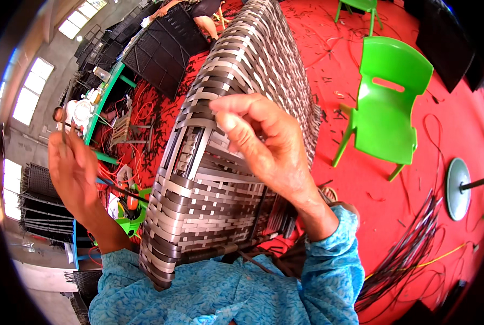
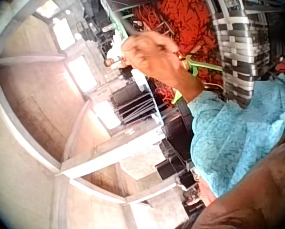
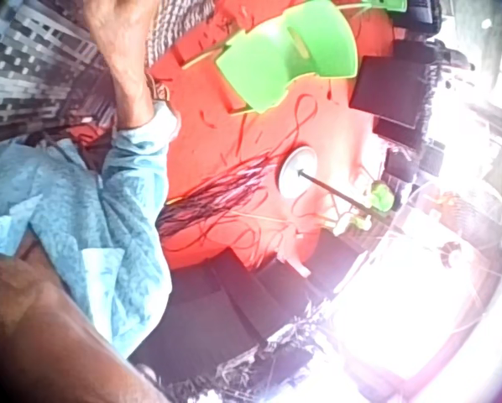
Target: The person weaves strips of plastic material through a furniture frame by hand, tucking ends and pulling the material tight.
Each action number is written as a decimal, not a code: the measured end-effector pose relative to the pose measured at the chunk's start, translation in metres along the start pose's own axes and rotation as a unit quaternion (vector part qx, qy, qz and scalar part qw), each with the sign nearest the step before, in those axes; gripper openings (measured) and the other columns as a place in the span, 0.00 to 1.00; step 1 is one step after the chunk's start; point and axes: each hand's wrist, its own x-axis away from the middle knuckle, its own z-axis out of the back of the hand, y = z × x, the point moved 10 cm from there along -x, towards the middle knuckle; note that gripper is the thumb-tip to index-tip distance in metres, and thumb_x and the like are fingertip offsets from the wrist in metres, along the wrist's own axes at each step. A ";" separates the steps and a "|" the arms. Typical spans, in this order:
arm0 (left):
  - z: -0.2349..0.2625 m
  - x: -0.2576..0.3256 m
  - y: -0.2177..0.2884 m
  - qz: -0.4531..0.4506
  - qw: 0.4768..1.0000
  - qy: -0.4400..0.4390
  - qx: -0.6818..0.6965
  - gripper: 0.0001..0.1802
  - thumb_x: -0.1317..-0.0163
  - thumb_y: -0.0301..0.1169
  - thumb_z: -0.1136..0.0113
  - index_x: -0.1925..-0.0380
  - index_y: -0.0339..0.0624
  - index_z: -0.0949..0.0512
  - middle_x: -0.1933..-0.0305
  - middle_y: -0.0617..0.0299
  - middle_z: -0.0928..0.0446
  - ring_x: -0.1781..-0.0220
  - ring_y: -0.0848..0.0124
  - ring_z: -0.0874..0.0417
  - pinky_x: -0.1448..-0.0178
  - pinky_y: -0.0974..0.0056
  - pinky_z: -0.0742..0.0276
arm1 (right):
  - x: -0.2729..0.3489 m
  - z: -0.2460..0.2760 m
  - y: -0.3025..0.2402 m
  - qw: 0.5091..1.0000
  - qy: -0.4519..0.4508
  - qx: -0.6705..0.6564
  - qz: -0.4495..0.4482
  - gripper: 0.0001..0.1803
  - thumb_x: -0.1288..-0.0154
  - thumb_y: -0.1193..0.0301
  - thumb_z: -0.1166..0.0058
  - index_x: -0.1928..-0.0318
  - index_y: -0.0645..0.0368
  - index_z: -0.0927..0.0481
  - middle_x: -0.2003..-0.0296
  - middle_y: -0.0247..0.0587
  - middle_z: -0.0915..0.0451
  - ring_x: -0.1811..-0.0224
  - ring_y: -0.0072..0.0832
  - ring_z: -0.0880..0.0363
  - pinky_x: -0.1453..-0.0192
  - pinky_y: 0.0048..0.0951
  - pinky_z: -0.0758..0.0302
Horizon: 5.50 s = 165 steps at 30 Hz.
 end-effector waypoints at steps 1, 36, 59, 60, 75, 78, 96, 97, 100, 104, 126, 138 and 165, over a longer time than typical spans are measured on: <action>-0.029 0.012 0.005 -0.010 0.998 -0.052 -0.015 0.06 0.41 0.26 0.48 0.70 0.41 0.35 0.82 0.64 0.35 0.87 0.80 0.37 0.85 0.77 0.45 | 0.002 -0.009 -0.007 0.999 -0.036 0.008 0.019 0.13 0.38 0.71 0.49 0.55 0.62 0.25 0.69 0.33 0.26 0.73 0.15 0.30 0.70 0.16 0.31; -0.102 0.031 -0.047 -0.117 0.896 -0.285 -0.319 0.33 0.52 0.38 0.35 0.48 0.36 0.36 0.50 0.50 0.34 0.46 0.57 0.33 0.42 0.59 0.37 | 0.169 0.273 -0.073 0.785 0.339 0.516 -0.042 0.08 0.34 0.68 0.55 0.61 0.58 0.28 0.81 0.23 0.38 0.82 0.11 0.45 0.80 0.14 0.47; -0.101 0.020 -0.062 -0.073 0.888 -0.270 -0.364 0.23 0.53 0.31 0.39 0.55 0.36 0.30 0.55 0.52 0.32 0.50 0.61 0.31 0.46 0.62 0.36 | 0.028 -0.028 0.128 0.960 -0.127 -0.130 -0.215 0.12 0.37 0.62 0.50 0.61 0.57 0.25 0.78 0.25 0.30 0.82 0.10 0.39 0.80 0.12 0.42; -0.101 0.020 -0.063 -0.072 0.889 -0.267 -0.365 0.23 0.53 0.31 0.39 0.55 0.36 0.30 0.55 0.52 0.32 0.50 0.61 0.31 0.46 0.62 0.36 | 0.027 -0.029 0.129 0.959 -0.130 -0.130 -0.216 0.12 0.37 0.62 0.50 0.61 0.57 0.25 0.78 0.25 0.30 0.82 0.10 0.39 0.80 0.12 0.42; -0.099 0.020 -0.063 -0.072 0.893 -0.257 -0.361 0.23 0.53 0.32 0.38 0.56 0.37 0.30 0.55 0.52 0.32 0.50 0.60 0.30 0.46 0.61 0.36 | 0.015 -0.038 0.131 0.962 -0.119 -0.128 -0.209 0.11 0.37 0.63 0.49 0.62 0.57 0.23 0.76 0.25 0.27 0.79 0.10 0.36 0.78 0.12 0.39; -0.099 0.020 -0.063 -0.071 0.894 -0.260 -0.357 0.23 0.53 0.31 0.38 0.55 0.36 0.30 0.55 0.53 0.32 0.51 0.61 0.30 0.46 0.62 0.35 | 0.011 -0.046 0.125 0.964 -0.132 -0.150 -0.178 0.12 0.37 0.62 0.49 0.61 0.58 0.24 0.76 0.26 0.27 0.79 0.10 0.36 0.78 0.13 0.38; -0.084 0.018 -0.075 -0.036 0.922 -0.225 -0.313 0.19 0.50 0.28 0.42 0.57 0.36 0.29 0.54 0.53 0.31 0.51 0.64 0.28 0.45 0.64 0.35 | 0.010 -0.047 0.129 0.963 -0.150 -0.143 -0.173 0.12 0.37 0.61 0.49 0.62 0.57 0.24 0.76 0.25 0.28 0.77 0.10 0.35 0.76 0.13 0.36; -0.085 0.017 -0.075 -0.042 0.918 -0.228 -0.323 0.18 0.49 0.28 0.43 0.57 0.36 0.29 0.54 0.53 0.31 0.51 0.64 0.28 0.45 0.64 0.35 | 0.010 -0.045 0.129 0.962 -0.152 -0.141 -0.178 0.12 0.37 0.61 0.50 0.62 0.57 0.24 0.76 0.25 0.28 0.77 0.10 0.35 0.76 0.14 0.36; -0.084 0.017 -0.075 -0.048 0.909 -0.231 -0.343 0.16 0.49 0.27 0.43 0.58 0.36 0.28 0.54 0.52 0.31 0.51 0.63 0.28 0.45 0.63 0.35 | 0.010 -0.039 0.132 0.961 -0.163 -0.130 -0.184 0.12 0.37 0.61 0.50 0.62 0.57 0.25 0.75 0.24 0.29 0.75 0.10 0.35 0.75 0.14 0.37; -0.087 0.018 -0.077 -0.034 0.903 -0.248 -0.348 0.18 0.50 0.24 0.45 0.57 0.35 0.29 0.52 0.53 0.34 0.49 0.65 0.31 0.43 0.64 0.37 | 0.011 -0.034 0.127 0.956 -0.194 -0.138 -0.171 0.12 0.36 0.61 0.51 0.65 0.57 0.26 0.76 0.25 0.30 0.76 0.10 0.36 0.75 0.14 0.38; -0.087 0.018 -0.073 -0.041 0.919 -0.223 -0.322 0.17 0.51 0.26 0.42 0.59 0.37 0.28 0.56 0.54 0.31 0.52 0.64 0.29 0.46 0.64 0.36 | 0.016 -0.041 0.130 0.960 -0.175 -0.115 -0.187 0.11 0.36 0.62 0.52 0.65 0.57 0.27 0.76 0.25 0.31 0.76 0.11 0.37 0.76 0.13 0.39; -0.073 0.020 -0.079 0.009 0.922 -0.230 -0.310 0.14 0.45 0.21 0.47 0.57 0.31 0.29 0.49 0.54 0.37 0.46 0.68 0.32 0.40 0.65 0.37 | 0.012 -0.045 0.140 0.951 -0.164 -0.177 -0.191 0.13 0.36 0.62 0.50 0.58 0.57 0.25 0.78 0.25 0.30 0.80 0.10 0.38 0.79 0.12 0.41; -0.088 0.007 -0.058 -0.096 0.885 -0.246 -0.383 0.15 0.58 0.17 0.46 0.66 0.37 0.24 0.59 0.56 0.27 0.55 0.65 0.24 0.50 0.65 0.30 | -0.005 -0.073 0.123 0.950 -0.175 -0.221 -0.133 0.09 0.34 0.66 0.55 0.58 0.57 0.27 0.77 0.24 0.33 0.79 0.11 0.40 0.76 0.13 0.40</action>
